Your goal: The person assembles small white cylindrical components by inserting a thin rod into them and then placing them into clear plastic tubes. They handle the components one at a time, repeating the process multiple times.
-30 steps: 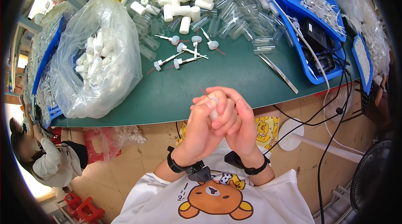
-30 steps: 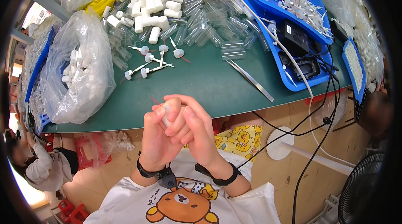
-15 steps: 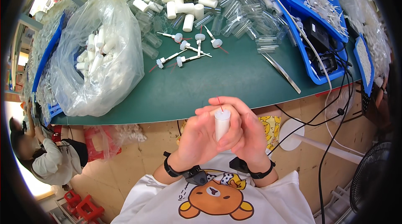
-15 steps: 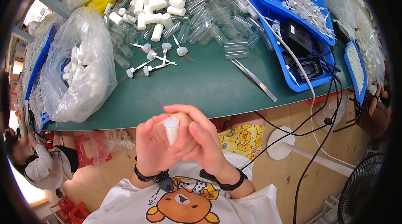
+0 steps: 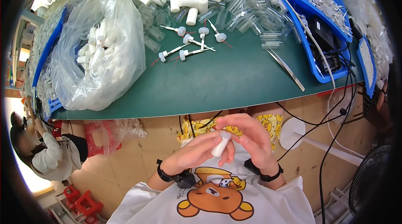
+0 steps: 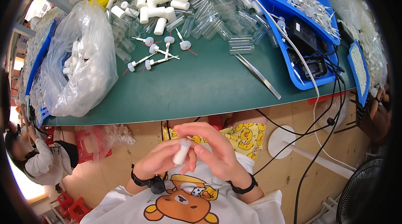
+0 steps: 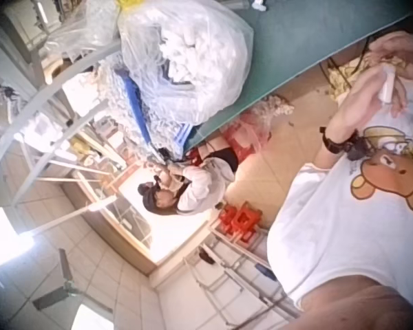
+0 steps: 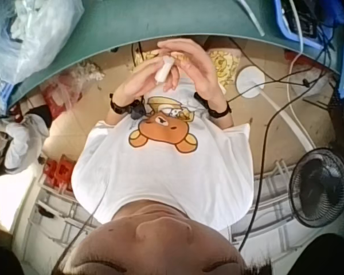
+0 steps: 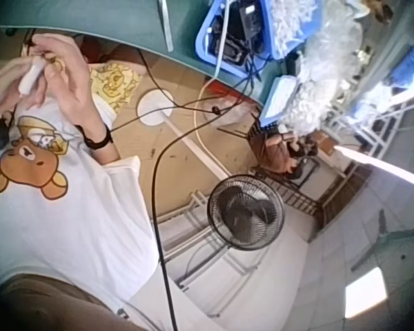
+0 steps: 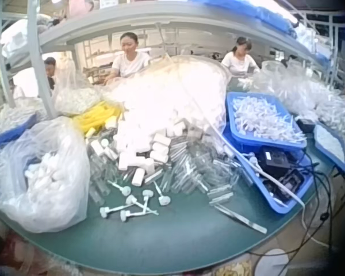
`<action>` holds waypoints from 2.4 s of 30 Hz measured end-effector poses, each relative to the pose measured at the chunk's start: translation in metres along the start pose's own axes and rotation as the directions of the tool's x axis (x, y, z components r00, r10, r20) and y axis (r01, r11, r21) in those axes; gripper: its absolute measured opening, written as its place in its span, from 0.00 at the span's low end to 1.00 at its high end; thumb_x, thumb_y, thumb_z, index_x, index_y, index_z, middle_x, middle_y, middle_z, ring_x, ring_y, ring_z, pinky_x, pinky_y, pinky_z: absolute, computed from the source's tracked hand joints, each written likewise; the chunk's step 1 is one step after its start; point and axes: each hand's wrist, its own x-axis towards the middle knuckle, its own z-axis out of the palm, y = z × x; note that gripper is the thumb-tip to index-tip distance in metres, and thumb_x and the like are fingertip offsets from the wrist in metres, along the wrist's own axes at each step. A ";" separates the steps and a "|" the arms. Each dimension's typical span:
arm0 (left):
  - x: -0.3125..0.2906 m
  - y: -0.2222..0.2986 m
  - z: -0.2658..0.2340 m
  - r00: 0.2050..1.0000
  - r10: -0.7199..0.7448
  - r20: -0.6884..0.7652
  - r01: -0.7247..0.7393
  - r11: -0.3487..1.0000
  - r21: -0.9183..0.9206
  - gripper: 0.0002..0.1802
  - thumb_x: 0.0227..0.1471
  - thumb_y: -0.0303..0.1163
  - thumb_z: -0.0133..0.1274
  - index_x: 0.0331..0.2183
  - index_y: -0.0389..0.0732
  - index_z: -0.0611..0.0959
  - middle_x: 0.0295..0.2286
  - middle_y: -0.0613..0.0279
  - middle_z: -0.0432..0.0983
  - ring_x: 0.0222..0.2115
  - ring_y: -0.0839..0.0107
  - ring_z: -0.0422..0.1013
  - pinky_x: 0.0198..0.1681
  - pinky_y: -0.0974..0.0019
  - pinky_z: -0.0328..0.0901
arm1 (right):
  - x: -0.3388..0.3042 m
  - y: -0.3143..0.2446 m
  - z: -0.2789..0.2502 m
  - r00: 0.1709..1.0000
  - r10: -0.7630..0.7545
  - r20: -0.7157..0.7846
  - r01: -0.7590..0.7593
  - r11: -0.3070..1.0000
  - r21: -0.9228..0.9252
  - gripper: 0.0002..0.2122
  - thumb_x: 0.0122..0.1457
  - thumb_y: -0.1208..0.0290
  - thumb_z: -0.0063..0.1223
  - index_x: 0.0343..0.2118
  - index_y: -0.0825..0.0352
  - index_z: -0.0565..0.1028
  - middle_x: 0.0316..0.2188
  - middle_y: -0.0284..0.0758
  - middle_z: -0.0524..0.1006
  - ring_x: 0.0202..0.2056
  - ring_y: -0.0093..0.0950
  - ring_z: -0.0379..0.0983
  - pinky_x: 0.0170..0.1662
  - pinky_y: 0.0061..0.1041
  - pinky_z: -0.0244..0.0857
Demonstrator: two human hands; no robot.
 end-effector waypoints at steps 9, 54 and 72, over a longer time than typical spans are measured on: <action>-0.001 -0.005 -0.015 0.997 -0.060 0.046 0.070 0.958 -0.278 0.18 0.65 0.42 0.31 0.49 0.41 0.66 0.21 0.65 0.62 0.17 0.77 0.59 0.30 0.68 0.64 | -0.011 0.014 0.008 0.983 0.165 -0.085 -0.169 0.984 -0.055 0.17 0.61 0.75 0.43 0.54 0.71 0.67 0.50 0.40 0.70 0.52 0.34 0.67 0.56 0.31 0.57; 0.038 -0.022 0.021 0.766 0.061 -0.640 -0.176 0.977 -0.118 0.09 0.62 0.34 0.42 0.30 0.42 0.69 0.23 0.74 0.62 0.23 0.85 0.56 0.23 0.77 0.52 | 0.014 0.021 0.031 0.708 0.694 -0.128 -0.563 0.665 0.490 0.17 0.54 0.74 0.57 0.45 0.72 0.69 0.38 0.36 0.75 0.36 0.21 0.72 0.38 0.19 0.66; 0.013 -0.015 -0.003 0.840 0.003 -0.542 -0.042 0.997 -0.060 0.09 0.59 0.33 0.49 0.39 0.39 0.72 0.28 0.70 0.67 0.28 0.83 0.63 0.31 0.76 0.60 | 0.000 0.040 0.049 0.804 0.591 -0.066 -0.460 0.689 0.560 0.23 0.57 0.77 0.54 0.55 0.67 0.60 0.46 0.33 0.69 0.50 0.22 0.65 0.54 0.26 0.60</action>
